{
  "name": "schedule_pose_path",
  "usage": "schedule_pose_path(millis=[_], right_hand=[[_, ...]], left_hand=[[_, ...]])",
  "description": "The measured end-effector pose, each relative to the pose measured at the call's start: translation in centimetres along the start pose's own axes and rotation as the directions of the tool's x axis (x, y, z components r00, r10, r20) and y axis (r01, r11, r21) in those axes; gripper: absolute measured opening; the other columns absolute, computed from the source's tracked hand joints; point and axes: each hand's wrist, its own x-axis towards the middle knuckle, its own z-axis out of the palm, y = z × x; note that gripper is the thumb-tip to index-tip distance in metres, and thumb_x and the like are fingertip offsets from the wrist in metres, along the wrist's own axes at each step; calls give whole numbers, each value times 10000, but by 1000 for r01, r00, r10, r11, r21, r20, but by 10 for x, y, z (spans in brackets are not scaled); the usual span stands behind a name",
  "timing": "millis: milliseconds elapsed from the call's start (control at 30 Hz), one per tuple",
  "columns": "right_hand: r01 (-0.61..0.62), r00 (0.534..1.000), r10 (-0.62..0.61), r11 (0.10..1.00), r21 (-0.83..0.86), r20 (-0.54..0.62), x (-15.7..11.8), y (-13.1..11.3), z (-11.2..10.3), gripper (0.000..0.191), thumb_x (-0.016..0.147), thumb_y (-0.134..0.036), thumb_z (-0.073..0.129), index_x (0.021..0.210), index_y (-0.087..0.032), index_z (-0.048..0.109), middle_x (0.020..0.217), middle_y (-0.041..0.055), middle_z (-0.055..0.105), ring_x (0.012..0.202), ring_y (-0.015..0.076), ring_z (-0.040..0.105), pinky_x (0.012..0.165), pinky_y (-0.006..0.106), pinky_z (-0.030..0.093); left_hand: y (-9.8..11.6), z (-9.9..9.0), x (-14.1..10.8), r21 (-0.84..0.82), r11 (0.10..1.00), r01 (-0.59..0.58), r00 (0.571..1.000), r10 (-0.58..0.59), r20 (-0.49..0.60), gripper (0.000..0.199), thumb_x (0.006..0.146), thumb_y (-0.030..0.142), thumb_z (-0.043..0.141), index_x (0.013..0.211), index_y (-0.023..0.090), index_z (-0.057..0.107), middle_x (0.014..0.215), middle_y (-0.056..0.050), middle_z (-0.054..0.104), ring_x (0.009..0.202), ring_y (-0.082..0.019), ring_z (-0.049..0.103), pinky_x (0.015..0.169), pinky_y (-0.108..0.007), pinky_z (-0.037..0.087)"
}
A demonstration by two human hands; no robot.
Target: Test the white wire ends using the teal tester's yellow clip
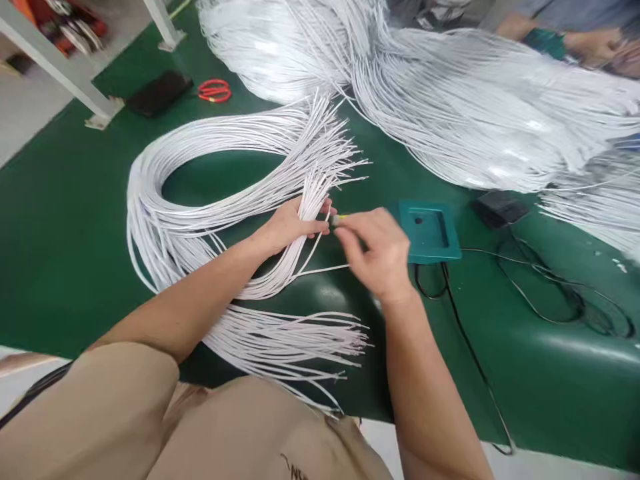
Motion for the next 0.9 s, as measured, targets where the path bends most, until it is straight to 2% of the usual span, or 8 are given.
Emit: schedule_pose_path(millis=[67, 167, 233, 333, 433, 567, 667, 900], right_hand=[[129, 976, -136, 990, 49, 173, -3, -12, 13, 178, 912, -222, 536, 805, -154, 661, 798, 60, 685, 801, 178, 583, 821, 331, 485], [177, 946, -194, 980, 88, 260, -4, -24, 25, 223, 922, -217, 500, 755, -174, 641, 769, 53, 666, 807, 176, 579, 859, 334, 480], [109, 971, -123, 991, 79, 203, -3, -26, 24, 230, 921, -217, 492, 738, -186, 628, 762, 53, 659, 811, 183, 576, 849, 345, 480], [-189, 981, 190, 980, 61, -24, 0, -20, 18, 226, 915, -220, 485, 734, -190, 618, 766, 55, 649, 774, 177, 574, 762, 330, 482], [-509, 845, 529, 841, 186, -81, 2, -8, 13, 197, 903, -231, 475, 878, -177, 662, 851, 54, 663, 681, 140, 565, 641, 284, 470], [-714, 673, 714, 560, 420, 193, 5, 2, 13, 280, 889, -303, 471, 1010, -165, 682, 806, 19, 662, 511, 82, 488, 517, 239, 427], [-723, 645, 722, 470, 507, 251, 7, 0, 14, 257, 844, -335, 535, 916, -148, 696, 717, -6, 640, 467, 64, 437, 470, 221, 393], [-731, 594, 772, 401, 552, 227, 6, 1, 17, 144, 729, -286, 619, 743, -154, 674, 610, -34, 599, 446, 65, 413, 444, 221, 361]], left_hand=[[-2, -2, 0, -17, 1000, -20, 1000, 20, 18, 604, 605, 247, 810, 1156, 129, 594, 1013, -75, 714, 817, -150, 656, 783, -292, 510], [-3, -4, 1, -44, 999, -26, 999, 28, 38, 643, 604, 268, 820, 1184, 133, 577, 983, -77, 721, 841, -165, 666, 826, -313, 512], [-2, -3, 0, -63, 998, -20, 999, 23, 44, 638, 607, 266, 824, 1179, 134, 575, 981, -79, 720, 846, -172, 674, 828, -315, 516], [0, -1, -1, -88, 996, -12, 999, 15, 30, 582, 601, 237, 829, 1119, 128, 588, 929, -55, 700, 799, -164, 685, 760, -290, 530], [1, 1, -3, -96, 995, 22, 998, -16, 60, 564, 624, 209, 815, 1123, 136, 563, 851, -24, 671, 734, -163, 698, 674, -267, 527], [2, 3, -4, -72, 997, 19, 995, -11, 104, 528, 652, 177, 790, 1113, 138, 535, 826, -20, 665, 729, -170, 707, 636, -249, 518], [3, 5, -5, -54, 998, 14, 994, -8, 112, 513, 661, 161, 775, 1110, 136, 526, 815, -18, 668, 717, -165, 705, 632, -247, 517], [6, 8, -7, -52, 999, 7, 991, 0, 131, 490, 657, 149, 762, 1088, 129, 531, 793, -3, 658, 709, -161, 702, 614, -232, 505]])
